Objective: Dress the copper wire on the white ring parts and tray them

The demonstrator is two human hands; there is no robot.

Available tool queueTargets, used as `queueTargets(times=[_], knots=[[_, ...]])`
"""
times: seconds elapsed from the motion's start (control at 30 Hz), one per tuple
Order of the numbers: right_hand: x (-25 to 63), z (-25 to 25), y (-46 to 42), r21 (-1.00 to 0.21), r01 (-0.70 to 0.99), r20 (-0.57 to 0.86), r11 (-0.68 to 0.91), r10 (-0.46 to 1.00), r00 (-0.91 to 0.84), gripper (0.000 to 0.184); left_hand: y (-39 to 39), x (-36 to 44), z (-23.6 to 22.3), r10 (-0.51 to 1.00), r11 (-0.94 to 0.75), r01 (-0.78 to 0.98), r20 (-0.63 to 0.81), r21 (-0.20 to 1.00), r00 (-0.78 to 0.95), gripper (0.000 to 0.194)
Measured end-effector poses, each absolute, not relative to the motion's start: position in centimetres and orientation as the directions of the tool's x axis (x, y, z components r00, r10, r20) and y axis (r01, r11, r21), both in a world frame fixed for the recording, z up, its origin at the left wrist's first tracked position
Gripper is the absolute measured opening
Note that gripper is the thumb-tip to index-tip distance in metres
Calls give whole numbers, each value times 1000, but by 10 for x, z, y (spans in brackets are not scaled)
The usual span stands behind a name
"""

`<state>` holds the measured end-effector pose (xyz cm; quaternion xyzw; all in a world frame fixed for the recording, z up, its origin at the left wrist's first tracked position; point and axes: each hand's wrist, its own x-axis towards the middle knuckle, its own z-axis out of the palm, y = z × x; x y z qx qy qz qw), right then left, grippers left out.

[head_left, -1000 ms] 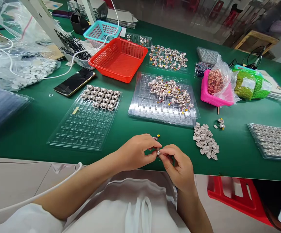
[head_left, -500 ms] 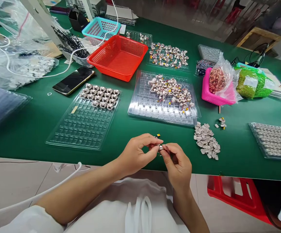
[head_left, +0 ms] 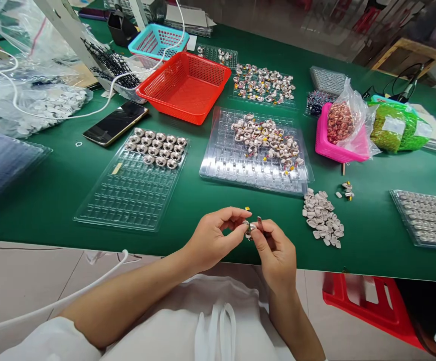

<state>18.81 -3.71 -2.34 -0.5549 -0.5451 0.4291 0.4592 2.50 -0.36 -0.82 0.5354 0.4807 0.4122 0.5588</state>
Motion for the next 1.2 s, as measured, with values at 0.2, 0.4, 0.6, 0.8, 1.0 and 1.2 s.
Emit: queueTargets(times=[0.2, 0.4, 0.6, 0.8, 1.0, 1.2], knots=[[186, -24, -37, -995, 100, -6, -13, 998, 64, 9, -4, 27, -14, 966, 173, -56, -159, 983, 205, 14], [186, -25, -38, -993, 122, 7, -5, 995, 99, 10, -4, 26, -10, 958, 219, -83, -199, 972, 206, 17], [186, -26, -37, -988, 156, 12, -4, 995, 103, 15, -1, 22, -8, 936, 282, -179, -230, 943, 266, 19], [185, -26, -36, -992, 124, 32, 21, 995, 91, 9, 3, 20, -10, 929, 322, -239, -257, 916, 266, 23], [186, -27, -36, -991, 133, 42, 31, 996, 83, 10, 4, 17, -11, 928, 320, -208, -261, 924, 267, 24], [186, -26, -36, -996, 86, 34, 29, 998, 54, 8, 4, 16, -8, 936, 262, -103, -227, 959, 270, 15]])
